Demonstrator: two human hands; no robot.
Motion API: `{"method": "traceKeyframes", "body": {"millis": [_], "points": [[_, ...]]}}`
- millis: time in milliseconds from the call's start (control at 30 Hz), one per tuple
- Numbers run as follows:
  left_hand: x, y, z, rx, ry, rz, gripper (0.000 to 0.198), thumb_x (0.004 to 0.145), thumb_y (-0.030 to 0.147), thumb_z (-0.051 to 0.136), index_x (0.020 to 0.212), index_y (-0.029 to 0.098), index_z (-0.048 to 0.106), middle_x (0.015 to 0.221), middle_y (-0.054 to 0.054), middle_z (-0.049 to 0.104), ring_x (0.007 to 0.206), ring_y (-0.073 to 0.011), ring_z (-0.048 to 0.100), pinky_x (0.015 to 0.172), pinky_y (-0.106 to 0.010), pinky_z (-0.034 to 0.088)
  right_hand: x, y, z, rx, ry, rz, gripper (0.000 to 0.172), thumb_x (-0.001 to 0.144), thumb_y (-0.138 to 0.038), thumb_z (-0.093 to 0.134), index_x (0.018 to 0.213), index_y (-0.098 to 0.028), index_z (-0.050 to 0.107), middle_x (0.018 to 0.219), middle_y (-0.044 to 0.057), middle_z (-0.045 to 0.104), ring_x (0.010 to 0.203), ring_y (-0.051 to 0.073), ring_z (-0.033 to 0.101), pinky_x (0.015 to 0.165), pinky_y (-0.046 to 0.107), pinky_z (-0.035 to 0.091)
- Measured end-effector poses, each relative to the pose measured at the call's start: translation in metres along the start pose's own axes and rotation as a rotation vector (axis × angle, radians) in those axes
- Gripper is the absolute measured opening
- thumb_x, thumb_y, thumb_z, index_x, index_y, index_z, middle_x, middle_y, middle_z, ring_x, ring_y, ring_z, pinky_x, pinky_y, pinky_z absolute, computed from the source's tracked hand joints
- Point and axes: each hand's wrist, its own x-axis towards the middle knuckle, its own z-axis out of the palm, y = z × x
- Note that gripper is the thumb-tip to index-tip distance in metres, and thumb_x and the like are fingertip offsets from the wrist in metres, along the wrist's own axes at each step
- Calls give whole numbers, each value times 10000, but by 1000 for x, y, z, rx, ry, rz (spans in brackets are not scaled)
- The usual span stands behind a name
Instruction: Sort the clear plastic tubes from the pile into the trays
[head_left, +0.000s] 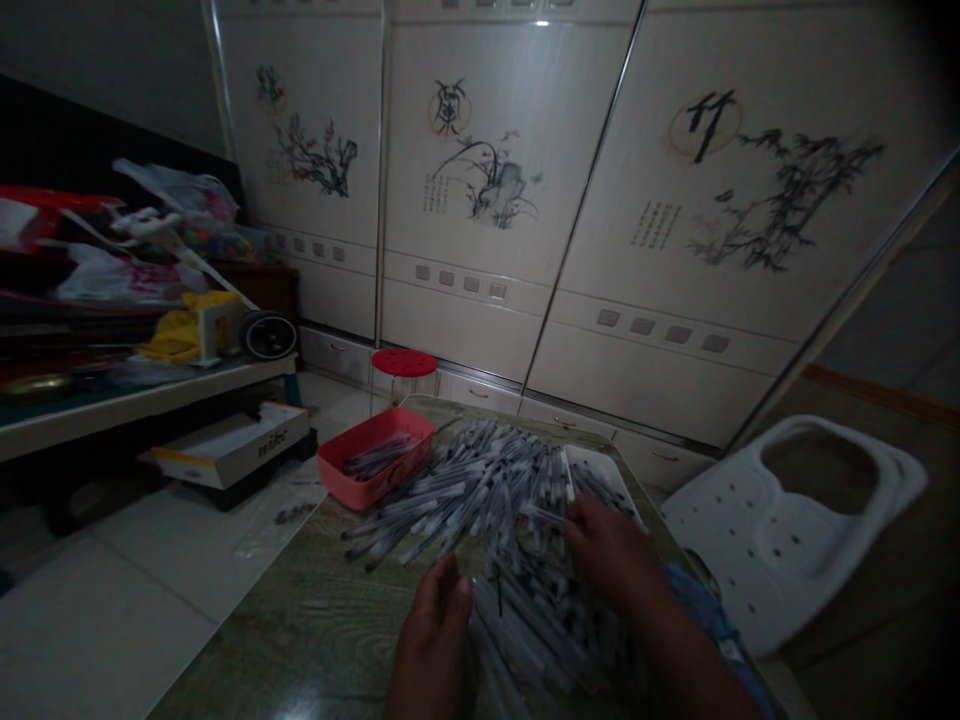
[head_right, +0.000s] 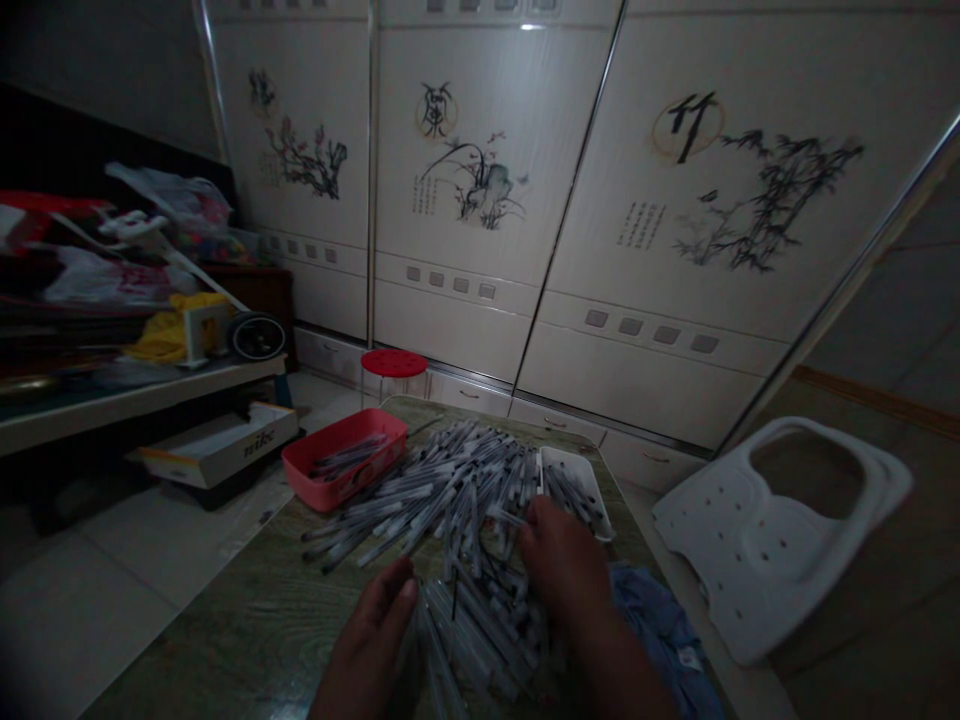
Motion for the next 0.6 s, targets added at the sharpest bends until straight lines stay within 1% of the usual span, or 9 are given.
{"method": "traceKeyframes", "body": {"millis": [100, 167, 233, 267, 333, 400, 467, 533, 600], "points": [[-3, -6, 6, 61, 60, 104, 554, 797, 471, 830, 1266, 207, 702, 1464, -164, 649, 1423, -318, 532, 1194, -422, 372, -24, 8, -4, 179, 9, 7, 204, 952, -355, 452, 869, -237, 597, 841, 47, 712, 812, 218, 676, 674, 295, 426], [-3, -8, 9, 54, 64, 126, 589, 806, 508, 816, 1293, 201, 689, 1396, -162, 690, 1329, -303, 610, 1118, -380, 435, -46, 8, -1, 353, -28, 13, 286, 980, -424, 412, 892, -229, 603, 837, 30, 697, 784, 190, 660, 675, 271, 460], [-3, -10, 10, 48, 9, 68, 633, 812, 555, 803, 1319, 198, 679, 1258, -149, 754, 1119, -270, 711, 941, -333, 518, -68, 5, 7, 796, -181, 120, 323, 956, -523, 504, 904, -222, 609, 759, -5, 664, 648, 156, 572, 607, 257, 423], [-2, -10, 11, 26, -38, 16, 665, 804, 580, 804, 1333, 200, 672, 1174, -136, 779, 970, -243, 737, 818, -310, 533, -77, 3, 12, 942, -232, 178, 337, 925, -553, 562, 889, -220, 600, 734, -19, 652, 595, 134, 522, 572, 245, 389], [-1, -9, 11, -68, -135, -80, 715, 764, 609, 829, 1328, 198, 675, 1033, -110, 797, 720, -176, 691, 624, -262, 480, -92, -2, 25, 1120, -345, 261, 402, 832, -608, 675, 851, -221, 571, 673, -38, 626, 526, 101, 441, 516, 218, 313], [-2, -7, 12, -164, -207, -122, 688, 730, 595, 864, 1258, 179, 715, 951, -98, 795, 629, -136, 624, 564, -234, 430, -101, -5, 37, 1184, -407, 311, 476, 774, -671, 714, 829, -227, 554, 616, -54, 594, 476, 79, 370, 486, 205, 242], [-3, -4, 13, -192, -237, -111, 594, 730, 555, 884, 1155, 158, 762, 938, -104, 792, 653, -129, 616, 581, -223, 435, -106, -5, 46, 1180, -437, 331, 552, 771, -770, 662, 826, -228, 576, 554, -72, 532, 449, 74, 312, 477, 210, 201], [-6, -1, 14, -179, -238, -107, 520, 723, 532, 898, 1064, 154, 790, 909, -98, 787, 677, -135, 623, 604, -221, 449, -110, -3, 53, 1127, -445, 289, 662, 770, -873, 569, 818, -216, 644, 524, -69, 475, 459, 87, 306, 483, 222, 204], [-7, 1, 15, -178, -222, -117, 477, 693, 528, 918, 972, 159, 799, 864, -82, 777, 687, -140, 630, 632, -222, 466, -114, 0, 58, 1053, -441, 217, 766, 763, -932, 496, 817, -205, 729, 528, -49, 455, 487, 107, 328, 491, 237, 217]]}}
